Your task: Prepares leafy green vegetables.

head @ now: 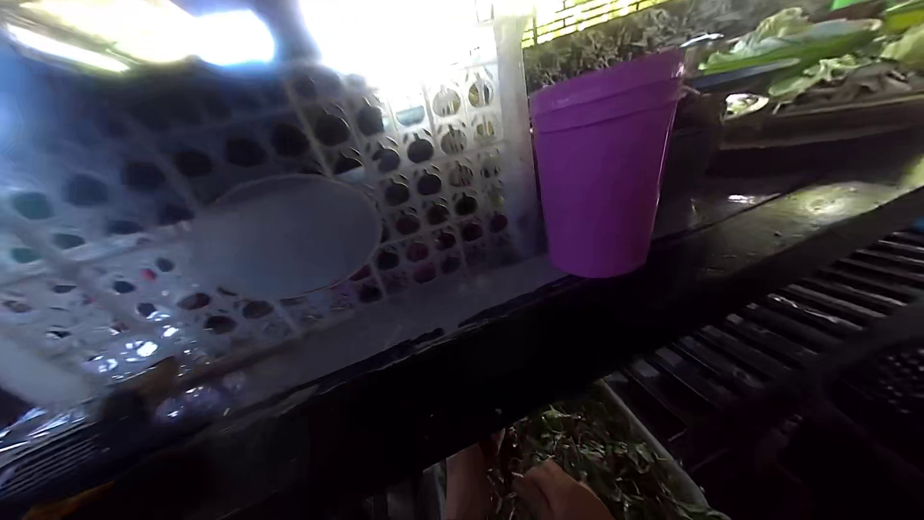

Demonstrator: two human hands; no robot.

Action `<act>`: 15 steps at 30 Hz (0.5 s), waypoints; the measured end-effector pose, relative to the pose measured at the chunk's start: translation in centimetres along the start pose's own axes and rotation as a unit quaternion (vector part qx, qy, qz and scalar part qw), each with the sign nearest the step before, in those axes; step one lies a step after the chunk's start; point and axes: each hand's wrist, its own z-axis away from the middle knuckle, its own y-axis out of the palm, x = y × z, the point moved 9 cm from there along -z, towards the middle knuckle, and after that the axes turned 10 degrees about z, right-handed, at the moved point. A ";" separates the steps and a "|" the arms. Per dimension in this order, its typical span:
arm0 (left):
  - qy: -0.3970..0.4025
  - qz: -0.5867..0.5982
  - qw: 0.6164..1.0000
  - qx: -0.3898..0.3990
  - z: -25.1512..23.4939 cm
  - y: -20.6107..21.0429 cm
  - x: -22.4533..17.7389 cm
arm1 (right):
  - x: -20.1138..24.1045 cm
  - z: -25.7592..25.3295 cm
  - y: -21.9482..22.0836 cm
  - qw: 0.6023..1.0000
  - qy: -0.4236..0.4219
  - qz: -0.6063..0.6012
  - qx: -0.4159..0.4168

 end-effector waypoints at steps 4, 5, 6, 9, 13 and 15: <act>-0.043 -0.022 0.989 0.142 -0.9 1.4 4.5 | -4.8 -3.8 -2.1 0.975 0.037 -0.180 -0.124; -0.049 -0.021 0.980 0.190 -0.5 2.2 6.0 | -6.3 -4.9 -2.2 0.954 0.060 -0.261 -0.135; -0.053 -0.026 0.973 0.225 0.2 3.1 7.0 | -7.1 -5.4 -2.6 0.923 0.084 -0.348 -0.140; -0.066 -0.035 0.963 0.260 1.7 4.7 8.6 | -8.8 -5.9 -3.7 0.820 0.121 -0.525 -0.191; -0.079 -0.004 0.982 0.170 1.2 3.9 8.7 | -8.3 -5.9 -4.6 0.800 0.077 -0.541 -0.246; -0.067 0.026 0.992 0.099 0.2 2.9 8.7 | -7.8 -5.6 -5.3 0.813 0.041 -0.498 -0.298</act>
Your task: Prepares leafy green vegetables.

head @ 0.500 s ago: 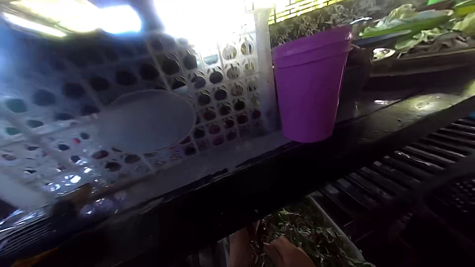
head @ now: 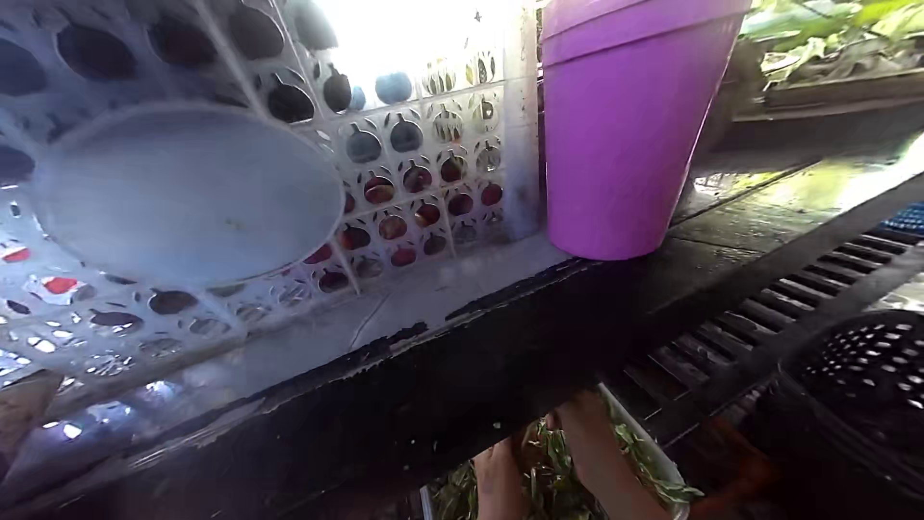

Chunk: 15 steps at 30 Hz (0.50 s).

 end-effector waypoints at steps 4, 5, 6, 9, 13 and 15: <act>-0.003 0.033 0.999 -0.034 -1.1 -1.1 0.5 | 0.1 -0.3 -0.7 0.997 -0.055 0.044 -0.033; -0.005 0.042 0.998 -0.040 -1.1 -1.1 0.7 | 0.0 -0.4 -0.9 0.997 -0.056 0.045 -0.040; -0.012 0.065 0.996 -0.063 -1.0 -1.2 0.8 | -0.1 -0.4 -1.1 0.996 -0.061 0.042 -0.047; -0.066 0.154 0.970 -0.173 -0.7 -2.3 1.5 | 1.0 -0.3 -1.8 0.989 -0.120 0.031 -0.079; -0.111 0.068 0.991 -0.018 -1.0 -0.4 1.2 | 2.4 -0.4 -3.0 0.991 -0.117 0.043 -0.043; -0.119 0.009 0.985 0.121 -0.4 2.3 0.7 | 1.6 -0.6 -2.4 0.994 -0.061 0.087 0.013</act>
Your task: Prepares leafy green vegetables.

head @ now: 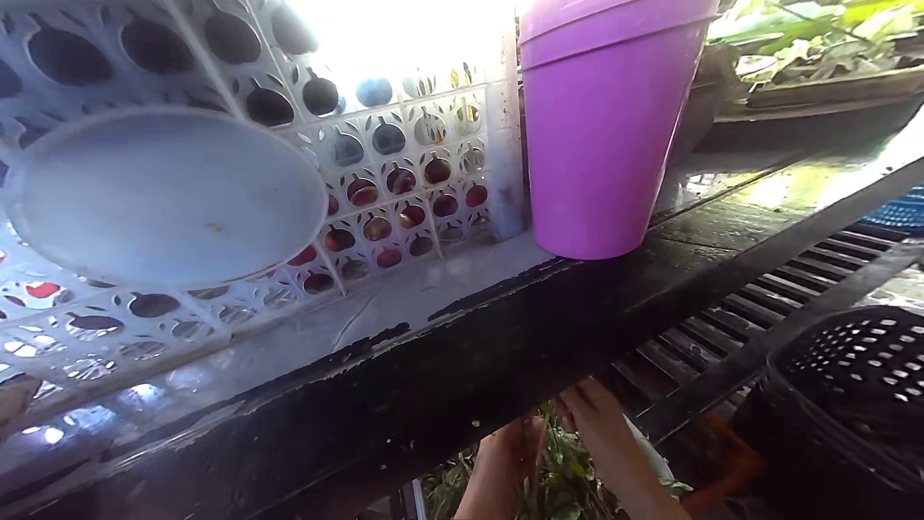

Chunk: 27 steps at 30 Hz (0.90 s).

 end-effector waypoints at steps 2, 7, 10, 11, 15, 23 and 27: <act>0.012 -0.001 0.998 0.058 0.0 1.2 0.5 | -1.0 0.5 1.2 0.991 0.036 0.113 0.060; 0.040 0.050 0.996 -0.061 -0.2 -0.2 1.0 | -1.8 1.0 3.4 0.952 -0.045 0.292 0.081; 0.045 0.106 0.987 -0.109 0.3 -0.1 0.9 | -1.3 1.2 3.5 0.964 -0.084 0.252 0.017; 0.043 0.124 0.982 -0.132 0.3 -0.4 1.1 | -1.0 1.4 3.4 0.970 -0.093 0.226 -0.004; 0.006 0.096 0.981 -0.167 0.1 -2.2 2.2 | 0.4 1.5 2.1 0.985 -0.103 0.128 -0.050; 0.002 -0.292 0.953 -0.084 0.4 -2.7 0.5 | -1.7 0.4 2.6 0.995 0.013 0.098 0.035; 0.144 -0.294 0.935 -0.135 0.2 -3.8 -2.0 | -1.8 0.7 3.8 0.990 0.006 0.113 0.082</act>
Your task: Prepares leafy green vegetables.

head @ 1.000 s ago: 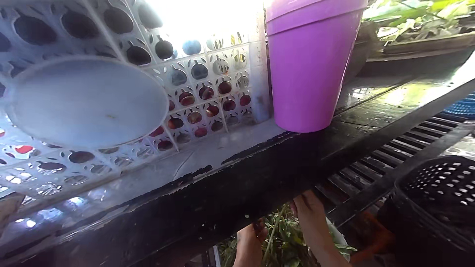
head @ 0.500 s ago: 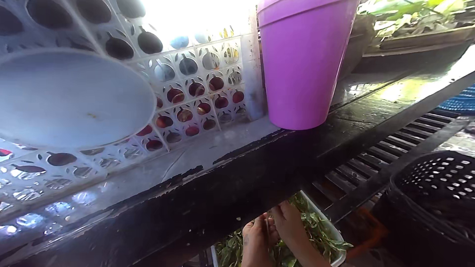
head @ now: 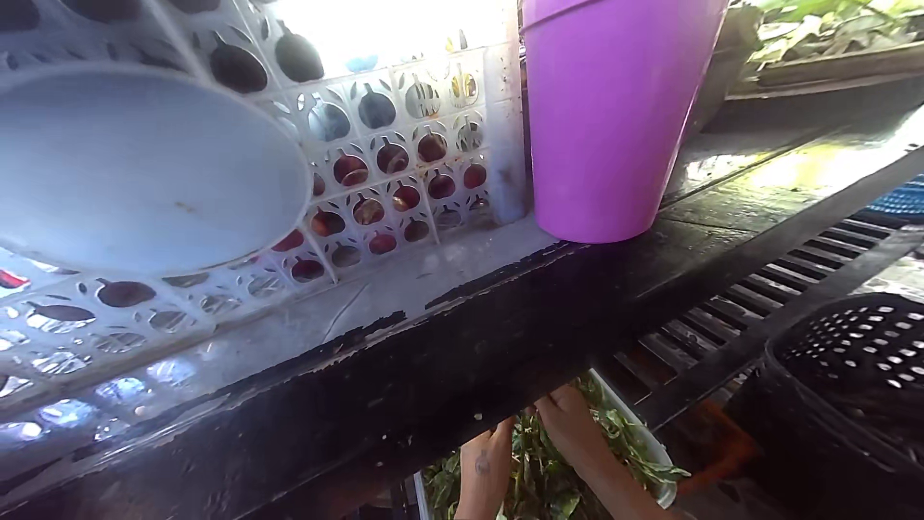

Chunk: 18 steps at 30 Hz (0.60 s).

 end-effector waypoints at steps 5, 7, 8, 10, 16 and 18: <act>0.016 -0.010 0.999 -0.050 -0.7 -1.8 -0.3 | 0.3 0.3 -0.3 1.000 0.003 0.002 -0.002; -0.014 -0.044 0.999 -0.021 -0.7 -1.8 -0.1 | 0.3 0.1 -0.9 1.000 -0.002 0.014 -0.016; -0.026 -0.060 0.998 -0.009 -0.7 -1.9 0.1 | 0.3 0.1 -1.1 1.000 -0.006 0.012 -0.024; -0.030 -0.074 0.997 -0.001 -0.9 -1.9 0.3 | 0.3 -0.1 -1.4 0.999 -0.008 -0.006 -0.040; 0.056 0.135 0.989 0.005 -0.6 -0.9 -1.6 | 0.0 0.3 0.3 1.000 0.018 0.025 0.000; 0.045 0.221 0.974 0.008 -0.3 -0.2 -1.7 | -0.1 0.7 1.5 0.997 0.015 0.070 0.017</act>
